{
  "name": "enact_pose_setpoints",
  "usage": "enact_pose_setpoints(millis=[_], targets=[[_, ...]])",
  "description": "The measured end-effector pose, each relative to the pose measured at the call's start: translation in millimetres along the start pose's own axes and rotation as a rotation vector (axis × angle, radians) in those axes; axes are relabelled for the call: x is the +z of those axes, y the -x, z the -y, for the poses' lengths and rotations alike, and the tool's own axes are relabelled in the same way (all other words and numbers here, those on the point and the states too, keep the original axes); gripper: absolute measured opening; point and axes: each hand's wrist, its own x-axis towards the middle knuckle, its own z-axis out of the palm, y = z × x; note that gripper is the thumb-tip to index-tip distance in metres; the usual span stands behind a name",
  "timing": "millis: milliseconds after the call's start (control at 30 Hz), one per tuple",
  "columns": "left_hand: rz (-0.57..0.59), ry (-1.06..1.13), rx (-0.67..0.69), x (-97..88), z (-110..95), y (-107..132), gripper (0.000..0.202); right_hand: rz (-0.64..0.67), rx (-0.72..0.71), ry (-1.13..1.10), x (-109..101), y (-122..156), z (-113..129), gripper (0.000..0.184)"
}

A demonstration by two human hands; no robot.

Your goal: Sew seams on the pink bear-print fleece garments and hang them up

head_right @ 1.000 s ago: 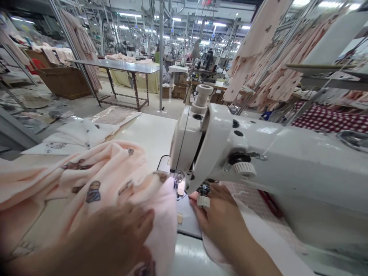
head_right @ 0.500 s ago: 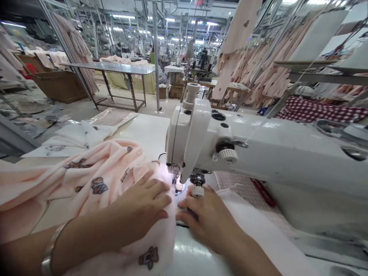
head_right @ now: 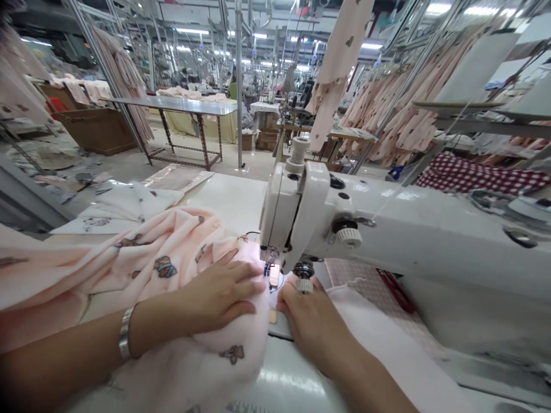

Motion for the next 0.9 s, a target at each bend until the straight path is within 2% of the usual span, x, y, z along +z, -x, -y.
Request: enact_pose_setpoints(millis=[267,500,667,800,900], targets=[[-0.062,-0.023,0.042,-1.7,7.8,-1.6,0.023,-0.004,0.033,0.029,-3.7,-2.7,3.7,0.021],[-0.178,-0.128,0.179,8.6,18.6,-9.1,0.020,-0.034,0.081,-0.009,-1.8,-1.6,-1.2,0.023],[-0.181,-0.092,0.104,5.4,34.8,-22.9,0.022,-0.061,0.125,-0.017,-0.4,-0.3,-1.5,0.022],[-0.172,-0.168,-0.046,3.7,32.2,-28.0,0.016,-0.091,0.141,0.005,6.9,2.9,-7.3,0.027],[-0.202,-0.254,-0.184,2.4,33.3,-27.7,0.041,-0.123,0.103,0.003,12.8,3.4,-15.4,0.024]])
